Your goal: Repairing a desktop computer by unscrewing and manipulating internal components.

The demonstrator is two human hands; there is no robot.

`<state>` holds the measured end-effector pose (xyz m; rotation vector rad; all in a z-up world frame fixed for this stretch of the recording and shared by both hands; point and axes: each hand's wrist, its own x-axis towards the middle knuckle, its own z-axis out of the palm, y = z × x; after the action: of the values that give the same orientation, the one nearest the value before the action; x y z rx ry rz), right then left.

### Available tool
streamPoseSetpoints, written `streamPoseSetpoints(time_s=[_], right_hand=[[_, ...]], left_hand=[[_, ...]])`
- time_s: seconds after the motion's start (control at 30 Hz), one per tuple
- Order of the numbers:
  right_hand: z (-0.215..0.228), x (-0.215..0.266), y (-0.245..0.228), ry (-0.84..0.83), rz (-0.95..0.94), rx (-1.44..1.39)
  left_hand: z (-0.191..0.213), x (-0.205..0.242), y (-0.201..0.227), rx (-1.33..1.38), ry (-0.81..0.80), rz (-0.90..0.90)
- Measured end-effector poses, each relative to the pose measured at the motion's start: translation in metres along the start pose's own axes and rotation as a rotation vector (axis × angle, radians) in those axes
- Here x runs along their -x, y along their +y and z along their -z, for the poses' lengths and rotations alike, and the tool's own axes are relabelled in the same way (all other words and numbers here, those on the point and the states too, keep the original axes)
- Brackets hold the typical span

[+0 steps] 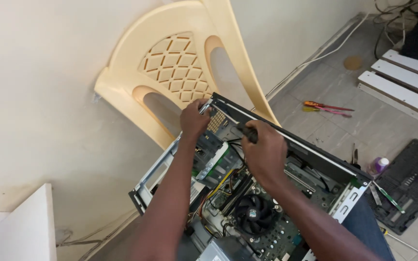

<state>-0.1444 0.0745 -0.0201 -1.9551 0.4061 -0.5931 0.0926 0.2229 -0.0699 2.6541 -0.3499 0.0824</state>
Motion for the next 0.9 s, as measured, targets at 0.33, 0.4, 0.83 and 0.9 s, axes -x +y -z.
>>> streamPoseSetpoints(time_s=[0.33, 0.4, 0.83, 0.9], right_hand=[[-0.009, -0.027, 0.026, -0.264, -0.827, -0.752], [-0.028, -0.021, 0.049, -0.210, -0.724, -0.649], [-0.013, -0.014, 0.019, -0.014, -0.276, -0.152], [-0.024, -0.014, 0.024, -0.036, -0.452, -0.319]], left_hand=[[0.004, 0.008, 0.005, 0.035, 0.014, 0.005], [0.006, 0.011, 0.009, 0.031, 0.021, 0.007], [0.002, 0.011, 0.004, -0.011, 0.076, -0.044], [-0.001, 0.009, 0.002, -0.025, 0.070, -0.055]])
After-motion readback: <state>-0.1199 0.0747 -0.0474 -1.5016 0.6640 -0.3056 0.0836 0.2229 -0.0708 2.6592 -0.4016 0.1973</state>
